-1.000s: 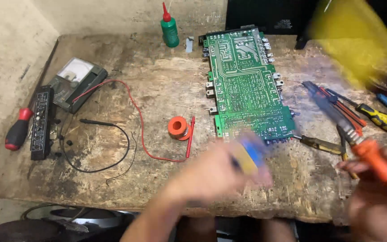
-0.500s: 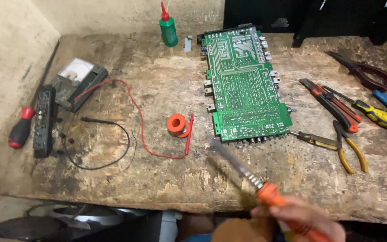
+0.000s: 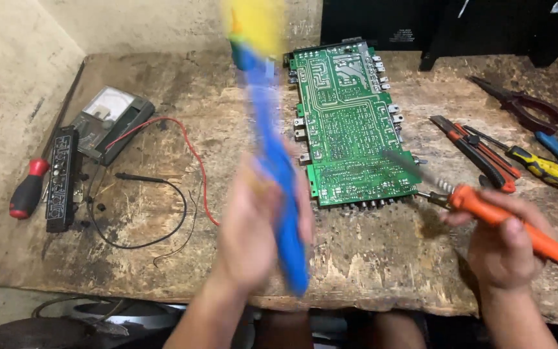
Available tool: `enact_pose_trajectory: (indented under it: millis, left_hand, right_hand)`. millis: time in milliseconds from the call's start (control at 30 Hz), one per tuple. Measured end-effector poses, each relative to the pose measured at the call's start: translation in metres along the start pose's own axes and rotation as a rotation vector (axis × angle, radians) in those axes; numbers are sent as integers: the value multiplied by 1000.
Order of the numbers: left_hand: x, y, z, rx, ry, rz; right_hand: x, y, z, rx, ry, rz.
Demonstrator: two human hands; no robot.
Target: The person uses a soldering iron and a desoldering pump to remove solder from the pins of a green circuit board. They repeatedly heat the solder joints and use the pump to extract the molten solder.
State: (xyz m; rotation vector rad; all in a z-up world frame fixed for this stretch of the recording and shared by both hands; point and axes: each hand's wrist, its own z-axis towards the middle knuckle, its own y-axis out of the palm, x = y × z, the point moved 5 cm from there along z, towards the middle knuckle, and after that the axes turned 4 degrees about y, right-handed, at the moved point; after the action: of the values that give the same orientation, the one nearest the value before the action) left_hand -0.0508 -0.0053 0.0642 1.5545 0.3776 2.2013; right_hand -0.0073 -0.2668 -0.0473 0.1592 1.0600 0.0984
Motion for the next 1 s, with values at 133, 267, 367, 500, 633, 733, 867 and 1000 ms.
enact_pose_trajectory:
  millis: [133,267,367,500,633,733,867,1000]
  left_hand:
    - [-8,-38,66,401,293,-81]
    - [-53,-67,85,555,241,-220]
    - [-67,-68,83,584,186,-302]
    - [-66,-65,84,515,301,-202]
    - [-65,-60,81,501,256,-157]
    - [-66,-61,80,508,256,-156]
    - [-67,-60,80,484,262,-132]
    - [-68,-57,79,461,227,-115]
  right_hand:
    - [4,1,-17,-154,-66,117]
    - [1,1,-20,-24,-69,-227]
    - [6,-6,-23,-46,-74,-202]
    - [11,-6,-23,-86,-84,-197]
    - [5,0,-20,-111,-86,-292]
    - [8,0,-19,-110,-51,-246]
    - [5,2,-18,-71,-24,-255]
    - [5,4,-17,-73,17,-204]
